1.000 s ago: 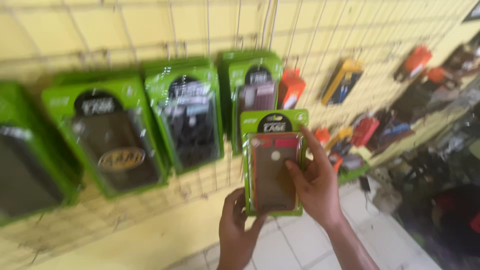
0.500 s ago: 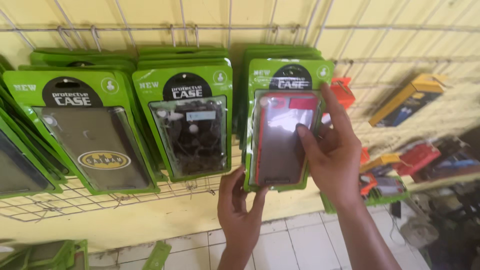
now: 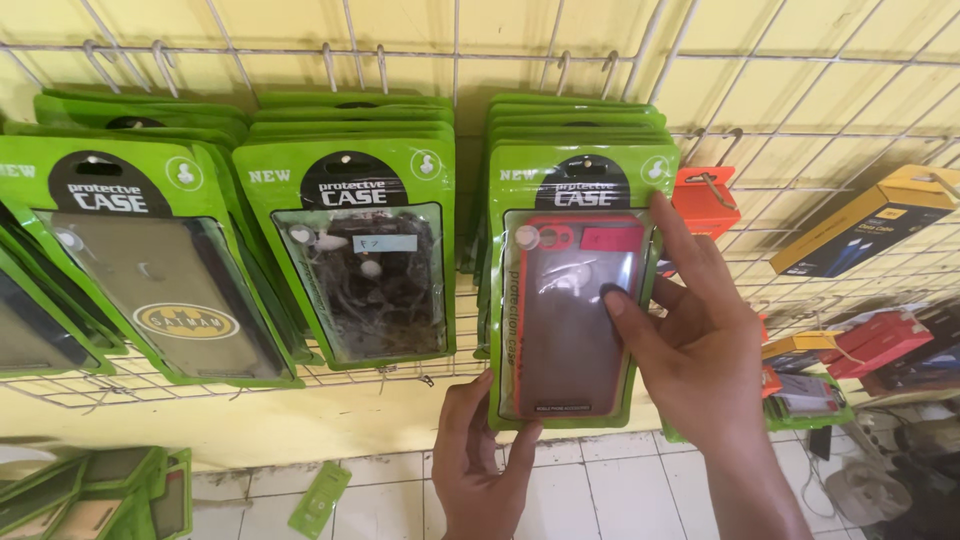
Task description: The person repeatedly picks packaged phone cases from a pile on a white chair, carries them to a wall-mounted wire grid, and hangs them on hooks. The person then returns to the chair to repeat the process with additional cases.
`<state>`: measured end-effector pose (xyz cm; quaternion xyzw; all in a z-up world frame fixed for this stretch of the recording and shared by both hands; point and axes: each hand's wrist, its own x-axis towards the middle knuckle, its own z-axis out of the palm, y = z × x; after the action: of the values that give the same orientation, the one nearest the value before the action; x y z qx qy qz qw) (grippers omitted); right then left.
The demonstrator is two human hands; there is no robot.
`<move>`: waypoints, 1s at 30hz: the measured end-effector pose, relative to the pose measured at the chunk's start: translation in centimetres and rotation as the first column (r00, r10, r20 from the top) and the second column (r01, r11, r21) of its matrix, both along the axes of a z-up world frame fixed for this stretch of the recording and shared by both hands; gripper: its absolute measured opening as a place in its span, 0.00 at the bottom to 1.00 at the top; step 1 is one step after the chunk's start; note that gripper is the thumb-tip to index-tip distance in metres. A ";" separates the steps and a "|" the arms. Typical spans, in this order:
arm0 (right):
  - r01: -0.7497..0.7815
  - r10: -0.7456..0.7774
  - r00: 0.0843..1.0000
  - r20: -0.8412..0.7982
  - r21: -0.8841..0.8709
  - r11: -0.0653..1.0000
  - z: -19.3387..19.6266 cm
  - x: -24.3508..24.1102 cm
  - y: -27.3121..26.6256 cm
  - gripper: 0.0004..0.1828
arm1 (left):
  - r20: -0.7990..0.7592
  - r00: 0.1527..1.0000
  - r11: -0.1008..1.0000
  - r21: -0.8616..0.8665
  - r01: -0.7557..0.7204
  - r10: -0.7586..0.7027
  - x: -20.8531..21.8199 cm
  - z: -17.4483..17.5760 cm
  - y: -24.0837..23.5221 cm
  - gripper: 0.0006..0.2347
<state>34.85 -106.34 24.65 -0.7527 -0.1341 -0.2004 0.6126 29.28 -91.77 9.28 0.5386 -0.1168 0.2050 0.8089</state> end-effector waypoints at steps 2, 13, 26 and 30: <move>-0.003 0.003 1.000 0.020 0.002 1.000 0.0 -0.1 0.1 0.42 | -0.019 1.000 1.000 -0.005 -0.002 0.002 -0.2 0.1 -0.1 0.29; 0.089 -0.081 0.978 0.193 -0.033 0.996 4.8 0.3 0.8 0.40 | 0.090 0.994 0.986 0.150 -0.071 0.058 2.0 7.1 1.7 0.27; 0.175 -0.054 0.815 0.577 -0.155 0.972 17.6 6.0 1.9 0.34 | 0.398 0.917 0.821 0.511 -0.256 0.039 10.1 27.0 7.6 0.16; 0.161 -0.055 0.828 0.558 -0.142 0.977 18.2 6.1 3.3 0.34 | 0.401 0.913 0.805 0.515 -0.294 0.078 11.3 28.8 8.2 0.11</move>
<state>40.93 -103.04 42.82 -0.7226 -0.2796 -0.4296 0.4638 40.56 -83.55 38.11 0.7156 -0.2640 0.3358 0.5527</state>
